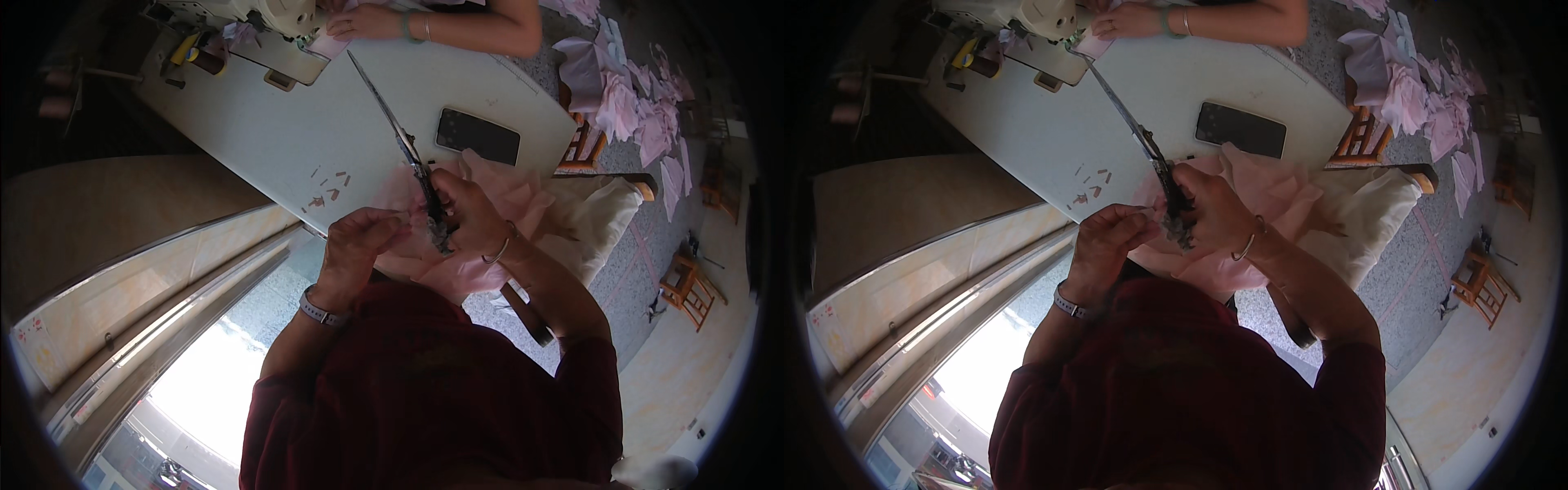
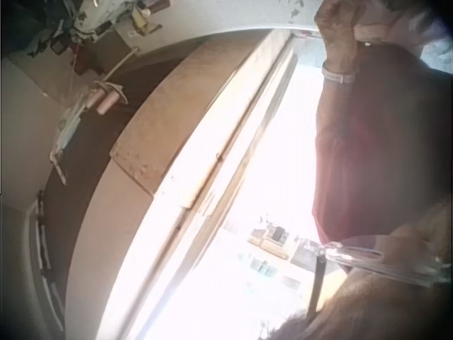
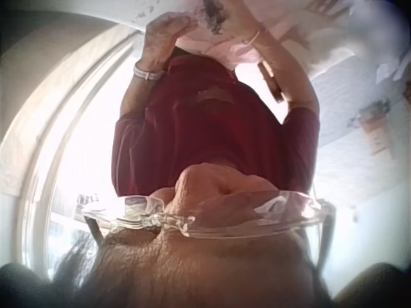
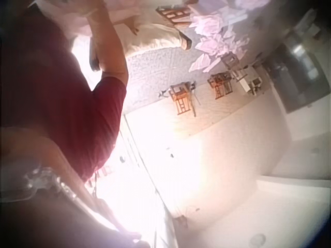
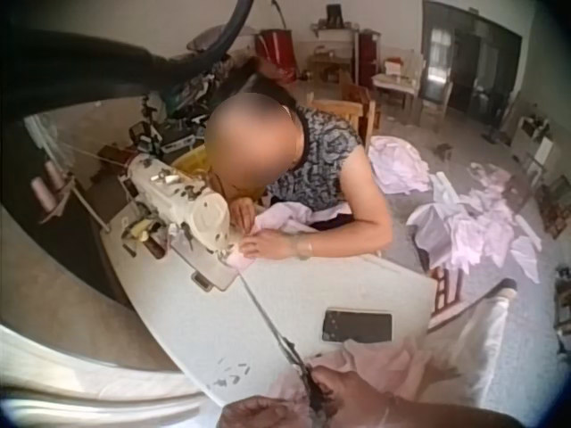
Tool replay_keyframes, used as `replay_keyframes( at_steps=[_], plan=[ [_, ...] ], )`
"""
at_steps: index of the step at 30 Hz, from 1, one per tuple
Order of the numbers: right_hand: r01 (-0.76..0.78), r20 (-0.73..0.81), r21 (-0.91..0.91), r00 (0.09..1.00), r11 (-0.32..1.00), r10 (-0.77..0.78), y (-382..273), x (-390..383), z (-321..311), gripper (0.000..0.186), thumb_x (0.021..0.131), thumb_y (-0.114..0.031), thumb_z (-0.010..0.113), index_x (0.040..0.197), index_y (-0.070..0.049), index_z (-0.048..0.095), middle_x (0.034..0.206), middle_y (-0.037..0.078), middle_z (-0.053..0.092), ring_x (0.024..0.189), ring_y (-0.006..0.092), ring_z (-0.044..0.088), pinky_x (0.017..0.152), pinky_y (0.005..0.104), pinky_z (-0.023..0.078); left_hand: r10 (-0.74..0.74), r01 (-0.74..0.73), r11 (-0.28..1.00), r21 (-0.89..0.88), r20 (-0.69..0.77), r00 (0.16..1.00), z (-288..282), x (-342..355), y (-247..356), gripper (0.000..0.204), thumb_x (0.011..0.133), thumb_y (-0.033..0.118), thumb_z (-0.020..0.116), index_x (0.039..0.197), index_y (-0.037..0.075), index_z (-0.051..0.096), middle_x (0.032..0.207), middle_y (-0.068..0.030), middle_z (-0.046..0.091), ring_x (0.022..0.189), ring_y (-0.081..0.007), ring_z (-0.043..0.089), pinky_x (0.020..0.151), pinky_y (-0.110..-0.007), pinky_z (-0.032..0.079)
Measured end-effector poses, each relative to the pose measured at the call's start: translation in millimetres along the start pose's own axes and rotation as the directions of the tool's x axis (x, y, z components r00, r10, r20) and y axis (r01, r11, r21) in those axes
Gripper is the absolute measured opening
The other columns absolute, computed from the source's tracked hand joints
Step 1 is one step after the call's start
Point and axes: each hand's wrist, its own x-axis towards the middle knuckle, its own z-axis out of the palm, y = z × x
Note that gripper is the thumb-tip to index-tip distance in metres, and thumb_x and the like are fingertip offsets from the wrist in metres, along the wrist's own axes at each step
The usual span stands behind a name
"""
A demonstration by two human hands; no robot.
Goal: The person cuts several pieces of pink fabric using shears while working at a table near a sewing machine.
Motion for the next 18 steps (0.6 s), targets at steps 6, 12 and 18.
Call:
replay_keyframes(
  at_steps=[6, 12, 18],
  plan=[
    [-0.07, 0.087, -0.108, 0.993, 0.992, 0.079, -7.6, -2.4, -4.2, 0.03, 0.078, -0.003, 0.075, 0.098, -0.002, 0.051, 0.085, 0.002, 0.059, 0.079, 0.0079, 0.061, 0.064, 0.0228, 0.049, -0.03, -0.006, 0.961, 0.278, 0.123, 0.992, -13.1, 5.6, 0.7, 0.018, 0.086, 0.006, 0.065, 0.101, -0.005, 0.065, 0.095, -0.0115, 0.069, 0.087, -0.0175, 0.067, 0.083, -0.031, 0.054],
    [-0.056, -0.001, -0.04, 0.998, 0.998, 0.056, -1.2, -3.1, -0.3, 0.028, 0.08, -0.004, 0.074, 0.097, -0.003, 0.051, 0.083, 0.0, 0.057, 0.076, 0.006, 0.058, 0.061, 0.0198, 0.045, -0.049, 0.093, 0.962, -0.256, 0.173, 0.984, -8.6, 4.5, -0.4, 0.023, 0.09, 0.006, 0.055, 0.11, -0.005, 0.06, 0.104, -0.0156, 0.066, 0.096, -0.0267, 0.065, 0.09, -0.038, 0.052],
    [-0.131, -0.04, 0.052, 0.99, 0.99, 0.133, 0.0, -3.5, 0.1, 0.03, 0.08, -0.006, 0.076, 0.099, -0.003, 0.053, 0.09, 0.0, 0.059, 0.08, 0.0054, 0.058, 0.064, 0.0195, 0.046, 0.011, 0.078, 0.914, -0.398, 0.217, 0.976, -5.8, 0.8, -18.1, 0.023, 0.092, 0.006, 0.053, 0.111, -0.006, 0.06, 0.11, -0.0145, 0.064, 0.105, -0.0267, 0.064, 0.094, -0.04, 0.052]
  ],
)
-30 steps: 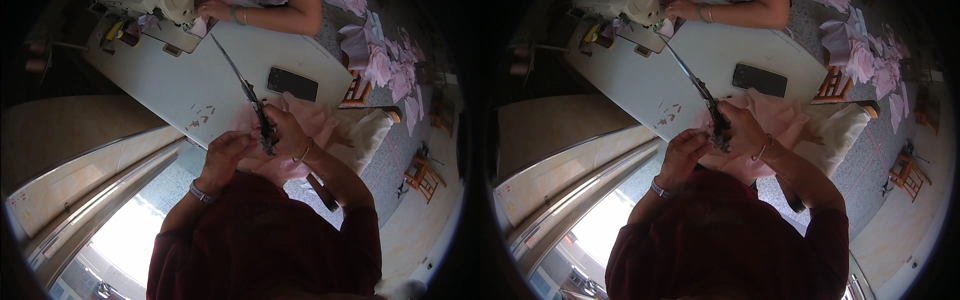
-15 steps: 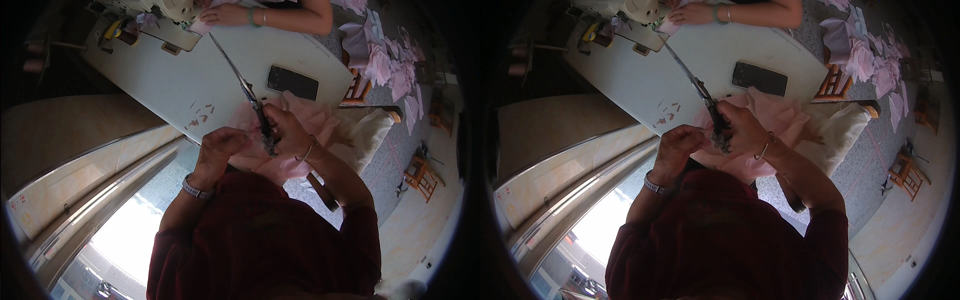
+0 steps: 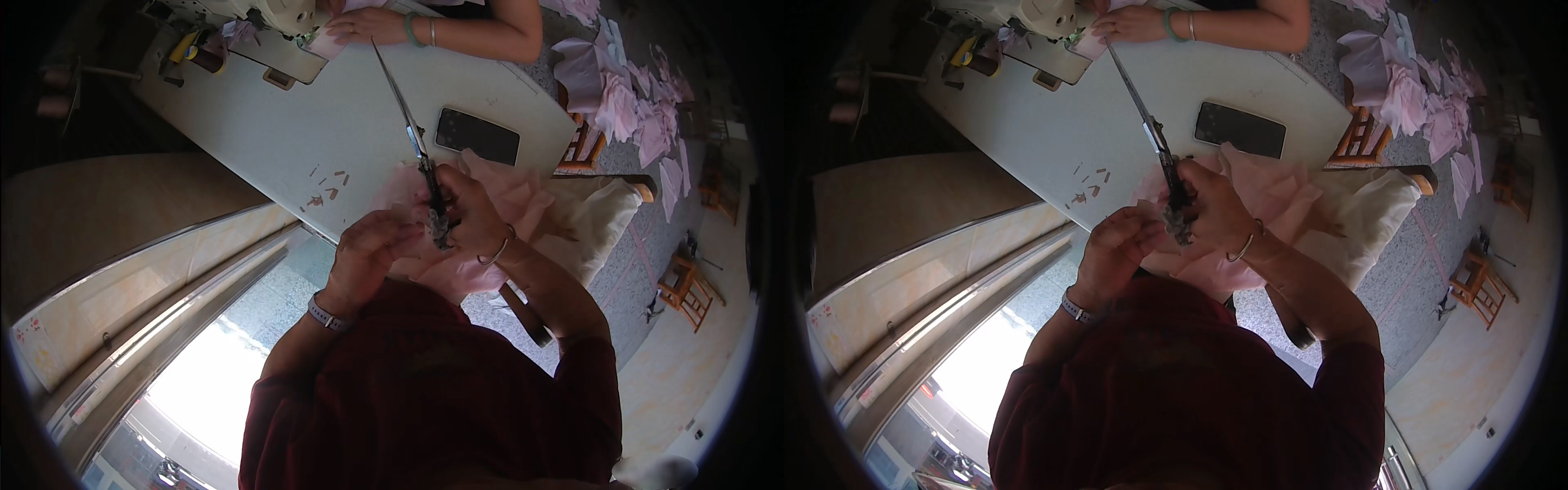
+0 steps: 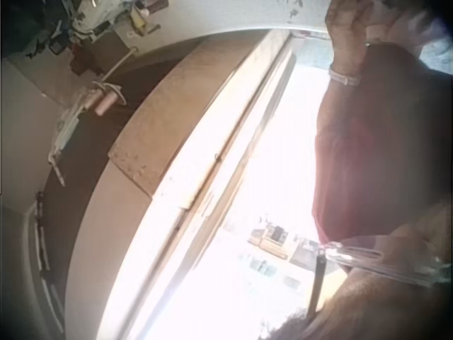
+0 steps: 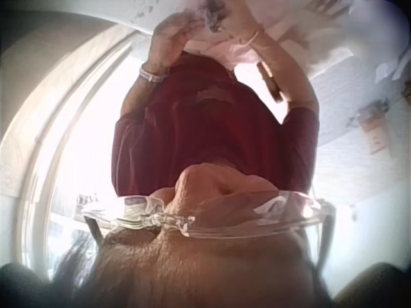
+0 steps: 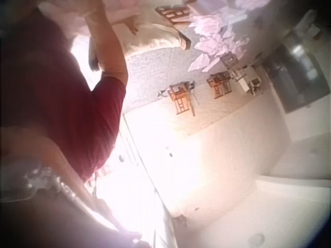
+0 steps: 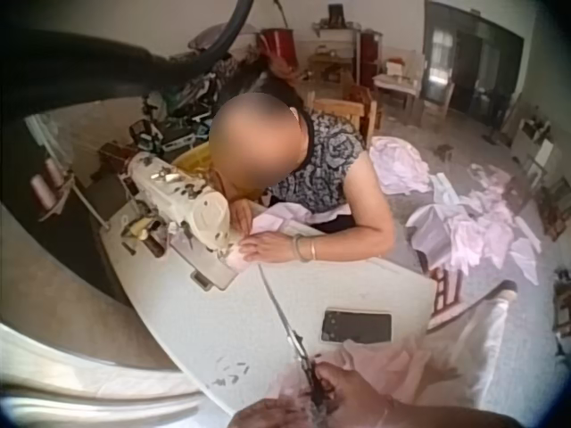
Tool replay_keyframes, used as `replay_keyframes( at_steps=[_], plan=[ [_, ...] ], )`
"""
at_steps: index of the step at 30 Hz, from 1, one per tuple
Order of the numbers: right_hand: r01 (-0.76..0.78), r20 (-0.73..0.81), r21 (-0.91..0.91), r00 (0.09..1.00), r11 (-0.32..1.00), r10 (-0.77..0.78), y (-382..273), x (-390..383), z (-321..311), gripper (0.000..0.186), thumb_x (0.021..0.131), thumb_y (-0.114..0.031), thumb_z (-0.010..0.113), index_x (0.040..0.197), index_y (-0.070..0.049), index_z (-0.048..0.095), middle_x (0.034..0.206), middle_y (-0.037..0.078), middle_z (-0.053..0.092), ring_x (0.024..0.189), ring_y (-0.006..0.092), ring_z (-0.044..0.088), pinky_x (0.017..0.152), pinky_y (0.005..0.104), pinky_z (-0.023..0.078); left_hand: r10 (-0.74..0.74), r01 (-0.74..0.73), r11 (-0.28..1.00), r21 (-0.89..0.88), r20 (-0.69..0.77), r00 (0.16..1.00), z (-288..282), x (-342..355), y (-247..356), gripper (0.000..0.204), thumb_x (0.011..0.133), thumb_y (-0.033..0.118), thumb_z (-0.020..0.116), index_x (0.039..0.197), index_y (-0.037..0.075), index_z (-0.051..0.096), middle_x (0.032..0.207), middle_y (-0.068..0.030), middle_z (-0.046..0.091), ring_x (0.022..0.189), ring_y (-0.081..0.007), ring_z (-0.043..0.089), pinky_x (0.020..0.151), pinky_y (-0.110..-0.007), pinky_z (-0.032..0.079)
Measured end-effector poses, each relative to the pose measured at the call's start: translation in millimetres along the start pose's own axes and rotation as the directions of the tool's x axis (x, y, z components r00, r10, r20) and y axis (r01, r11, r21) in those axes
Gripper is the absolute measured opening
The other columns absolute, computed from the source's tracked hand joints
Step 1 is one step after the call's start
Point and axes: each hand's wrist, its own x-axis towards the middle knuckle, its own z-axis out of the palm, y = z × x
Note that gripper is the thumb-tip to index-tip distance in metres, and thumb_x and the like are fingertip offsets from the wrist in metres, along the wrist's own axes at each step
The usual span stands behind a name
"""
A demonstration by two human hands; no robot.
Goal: The person cuts several pieces of pink fabric using shears while working at a table near a sewing machine.
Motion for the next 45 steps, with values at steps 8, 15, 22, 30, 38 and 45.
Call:
replay_keyframes(
  at_steps=[8, 15, 22, 30, 38, 45],
  plan=[
    [0.002, 0.032, -0.011, 0.999, 1.0, -0.001, 2.8, -1.0, 1.2, 0.03, 0.081, -0.008, 0.076, 0.101, -0.003, 0.053, 0.087, -0.001, 0.058, 0.079, 0.0039, 0.056, 0.062, 0.0182, 0.044, 0.075, -0.058, 0.99, 0.132, -0.129, 0.989, 7.7, -2.6, -0.6, 0.013, 0.093, 0.006, 0.058, 0.104, 0.001, 0.062, 0.105, -0.0101, 0.066, 0.098, -0.0211, 0.065, 0.092, -0.039, 0.051],
    [-0.059, 0.223, -0.021, 0.973, 0.998, 0.062, -4.3, 1.1, -4.5, 0.019, 0.081, -0.003, 0.07, 0.09, -0.003, 0.054, 0.072, -0.002, 0.051, 0.062, 0.0051, 0.045, 0.051, 0.0222, 0.036, 0.157, -0.134, 0.977, 0.166, -0.133, 0.979, -12.7, 2.4, 35.3, 0.007, 0.088, 0.0, 0.06, 0.092, 0.0, 0.066, 0.109, -0.0165, 0.065, 0.106, -0.0316, 0.063, 0.099, -0.044, 0.05],
    [-0.253, 0.487, 0.099, 0.856, 0.962, 0.175, -15.3, -0.5, 3.2, 0.012, 0.083, -0.001, 0.066, 0.086, -0.002, 0.054, 0.069, 0.0, 0.058, 0.06, 0.0077, 0.052, 0.053, 0.0235, 0.04, 0.232, -0.228, 0.967, 0.112, -0.024, 0.972, -49.1, -4.5, 70.6, 0.01, 0.087, 0.001, 0.064, 0.096, 0.0, 0.068, 0.12, -0.022, 0.062, 0.116, -0.0371, 0.059, 0.1, -0.048, 0.049],
    [-0.382, 0.631, 0.021, 0.722, 0.924, 0.284, -28.8, 2.2, -4.4, 0.022, 0.069, -0.002, 0.06, 0.091, -0.001, 0.056, 0.079, 0.002, 0.059, 0.058, 0.0031, 0.041, 0.051, 0.0197, 0.031, 0.226, -0.215, 0.969, 0.121, -0.085, 0.97, -61.4, -11.0, 82.2, 0.013, 0.087, -0.006, 0.06, 0.1, -0.004, 0.063, 0.097, -0.0149, 0.067, 0.098, -0.0337, 0.067, 0.094, -0.049, 0.054],
    [-0.315, 0.662, -0.019, 0.708, 0.949, 0.248, -21.2, 2.7, -8.6, 0.012, 0.082, 0.0, 0.064, 0.089, -0.001, 0.055, 0.081, 0.008, 0.069, 0.07, 0.0095, 0.063, 0.056, 0.0218, 0.047, 0.2, -0.175, 0.966, 0.192, -0.119, 0.972, -59.4, -12.2, 87.5, 0.013, 0.086, -0.006, 0.059, 0.098, -0.01, 0.06, 0.098, -0.0186, 0.066, 0.096, -0.035, 0.067, 0.091, -0.047, 0.056],
    [-0.275, 0.639, -0.046, 0.731, 0.96, 0.24, -23.1, 3.0, -8.8, 0.013, 0.082, 0.003, 0.064, 0.089, 0.0, 0.054, 0.079, 0.008, 0.065, 0.085, 0.0167, 0.07, 0.062, 0.0229, 0.051, 0.178, -0.151, 0.964, 0.218, -0.113, 0.978, -58.6, -11.5, 89.7, 0.015, 0.084, -0.004, 0.059, 0.097, -0.012, 0.059, 0.098, -0.0211, 0.065, 0.097, -0.0349, 0.067, 0.093, -0.047, 0.055]
  ],
)
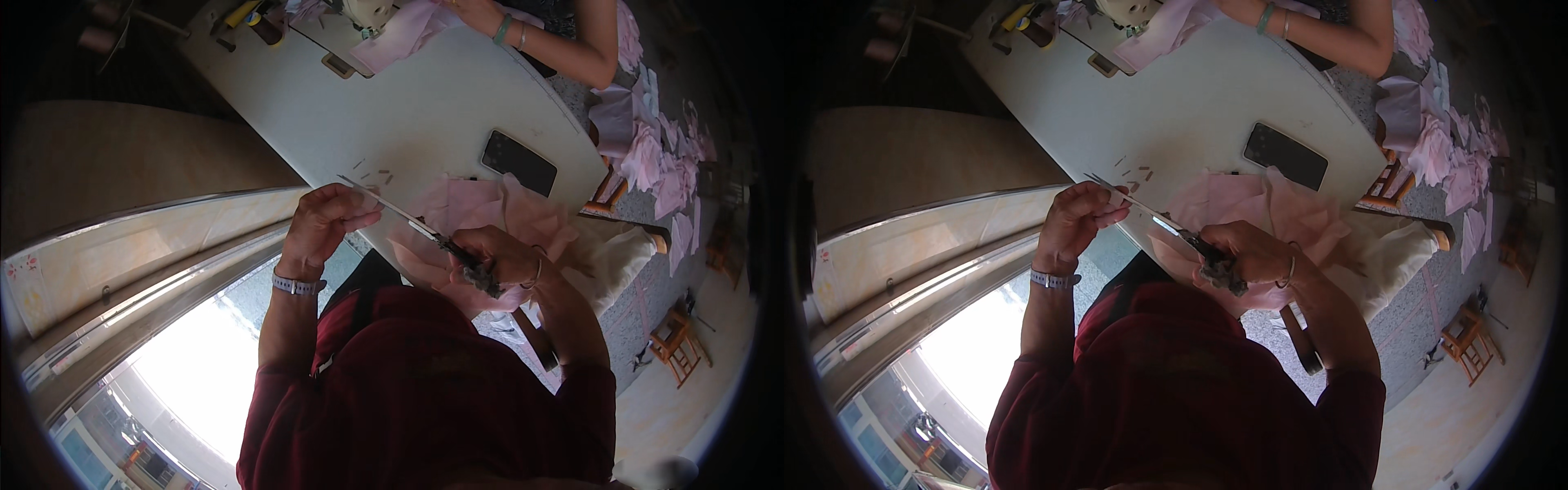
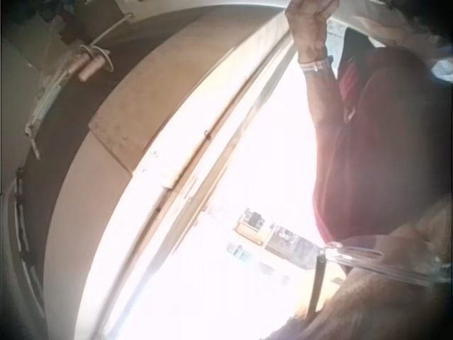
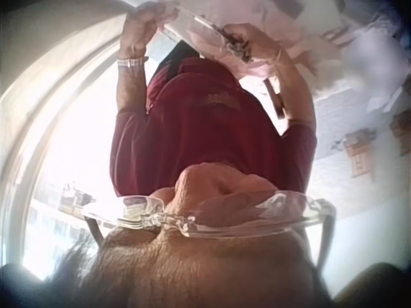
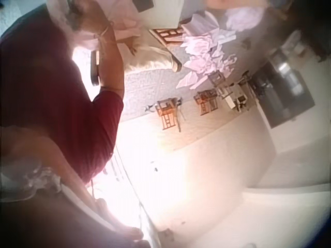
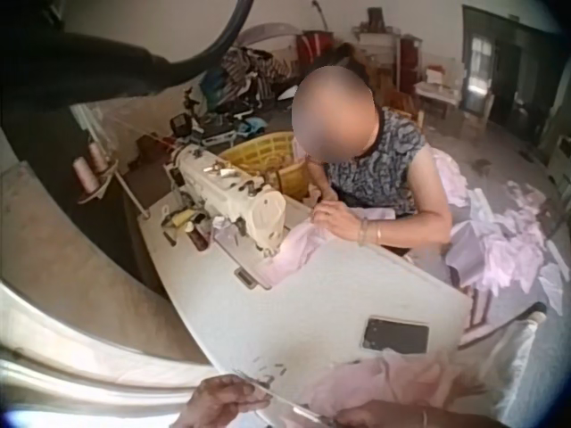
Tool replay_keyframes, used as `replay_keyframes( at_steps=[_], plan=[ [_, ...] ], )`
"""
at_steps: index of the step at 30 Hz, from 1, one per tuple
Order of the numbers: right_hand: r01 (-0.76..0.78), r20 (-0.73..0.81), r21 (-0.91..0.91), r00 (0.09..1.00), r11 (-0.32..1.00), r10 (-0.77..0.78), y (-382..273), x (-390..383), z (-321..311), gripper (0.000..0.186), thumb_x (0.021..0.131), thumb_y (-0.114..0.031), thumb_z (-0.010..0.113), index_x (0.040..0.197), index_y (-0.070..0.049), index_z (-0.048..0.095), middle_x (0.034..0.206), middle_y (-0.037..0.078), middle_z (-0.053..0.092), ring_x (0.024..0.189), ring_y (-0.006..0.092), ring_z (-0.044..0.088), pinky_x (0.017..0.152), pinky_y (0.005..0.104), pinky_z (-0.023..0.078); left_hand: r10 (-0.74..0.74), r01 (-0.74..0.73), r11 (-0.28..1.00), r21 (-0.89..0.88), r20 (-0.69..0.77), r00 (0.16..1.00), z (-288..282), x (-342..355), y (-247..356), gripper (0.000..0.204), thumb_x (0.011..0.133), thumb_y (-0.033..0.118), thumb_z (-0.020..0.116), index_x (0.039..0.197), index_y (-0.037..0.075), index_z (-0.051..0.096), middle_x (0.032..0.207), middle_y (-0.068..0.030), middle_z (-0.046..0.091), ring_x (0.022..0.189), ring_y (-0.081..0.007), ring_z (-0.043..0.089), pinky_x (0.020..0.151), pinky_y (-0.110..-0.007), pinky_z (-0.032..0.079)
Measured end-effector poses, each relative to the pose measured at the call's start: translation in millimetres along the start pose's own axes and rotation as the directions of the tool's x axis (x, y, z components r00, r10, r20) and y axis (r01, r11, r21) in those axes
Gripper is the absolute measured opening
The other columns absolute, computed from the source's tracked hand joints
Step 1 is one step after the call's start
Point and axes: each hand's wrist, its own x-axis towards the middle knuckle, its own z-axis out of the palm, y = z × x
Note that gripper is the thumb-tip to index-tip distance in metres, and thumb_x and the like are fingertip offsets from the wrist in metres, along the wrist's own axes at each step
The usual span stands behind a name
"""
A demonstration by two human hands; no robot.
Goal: The person cuts several pieces of pink fabric using shears while working at a table near a sewing machine.
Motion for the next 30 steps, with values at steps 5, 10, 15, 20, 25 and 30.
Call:
replay_keyframes(
  at_steps=[5, 10, 15, 20, 25, 30],
  plan=[
    [0.004, -0.059, -0.069, 0.998, 0.998, -0.008, -0.2, -0.3, 2.0, 0.015, 0.08, 0.0, 0.069, 0.085, 0.0, 0.054, 0.075, 0.005, 0.063, 0.077, 0.0131, 0.067, 0.06, 0.0236, 0.049, 0.004, -0.004, 1.0, -0.01, -0.004, 1.0, -2.2, 2.1, -3.8, 0.015, 0.085, -0.002, 0.059, 0.096, -0.012, 0.059, 0.099, -0.0215, 0.065, 0.097, -0.0355, 0.067, 0.093, -0.047, 0.055],
    [0.072, -0.111, -0.231, 0.989, 0.97, -0.1, 4.1, 0.6, 2.0, 0.02, 0.078, -0.004, 0.074, 0.077, -0.001, 0.054, 0.067, 0.002, 0.057, 0.059, 0.0094, 0.051, 0.054, 0.0267, 0.044, -0.007, 0.006, 1.0, -0.031, -0.009, 1.0, -4.9, 3.5, -6.6, 0.015, 0.086, 0.0, 0.06, 0.095, -0.011, 0.058, 0.099, -0.0221, 0.064, 0.098, -0.036, 0.067, 0.093, -0.048, 0.055],
    [0.085, -0.118, -0.247, 0.986, 0.965, -0.117, 5.7, 0.1, 2.1, 0.021, 0.079, -0.002, 0.074, 0.077, -0.001, 0.053, 0.067, 0.003, 0.057, 0.062, 0.0079, 0.056, 0.054, 0.0257, 0.045, 0.018, -0.018, 0.999, -0.042, 0.011, 1.0, -6.4, 4.5, -8.3, 0.015, 0.086, 0.0, 0.06, 0.095, -0.012, 0.058, 0.099, -0.0232, 0.065, 0.099, -0.0369, 0.066, 0.093, -0.049, 0.055],
    [0.123, -0.12, -0.243, 0.98, 0.962, -0.156, 8.6, 1.1, 3.2, 0.02, 0.079, 0.001, 0.073, 0.077, 0.0, 0.053, 0.068, 0.003, 0.059, 0.065, 0.0072, 0.06, 0.054, 0.0248, 0.047, 0.003, -0.003, 0.999, -0.037, -0.009, 1.0, -4.5, 4.3, -7.2, 0.014, 0.086, -0.001, 0.06, 0.094, -0.012, 0.058, 0.098, -0.023, 0.064, 0.1, -0.0368, 0.066, 0.094, -0.049, 0.055],
    [0.128, -0.123, -0.226, 0.98, 0.966, -0.159, 10.2, 1.1, 3.1, 0.019, 0.078, 0.001, 0.072, 0.078, 0.0, 0.053, 0.07, 0.004, 0.061, 0.067, 0.0077, 0.061, 0.055, 0.0253, 0.048, 0.015, -0.016, 0.999, -0.052, -0.008, 1.0, -7.6, 4.5, -8.3, 0.012, 0.085, -0.002, 0.06, 0.093, -0.011, 0.058, 0.095, -0.0204, 0.063, 0.101, -0.0368, 0.065, 0.093, -0.05, 0.055],
    [0.113, -0.132, -0.208, 0.981, 0.972, -0.142, 7.9, 0.6, 4.5, 0.018, 0.076, 0.003, 0.071, 0.079, 0.0, 0.054, 0.072, 0.005, 0.062, 0.066, 0.0087, 0.061, 0.055, 0.0252, 0.047, 0.01, -0.011, 0.999, -0.041, -0.034, 0.999, -4.2, 3.3, -6.7, 0.009, 0.085, -0.005, 0.059, 0.091, -0.011, 0.058, 0.092, -0.0183, 0.063, 0.103, -0.036, 0.065, 0.094, -0.051, 0.055]
  ],
)
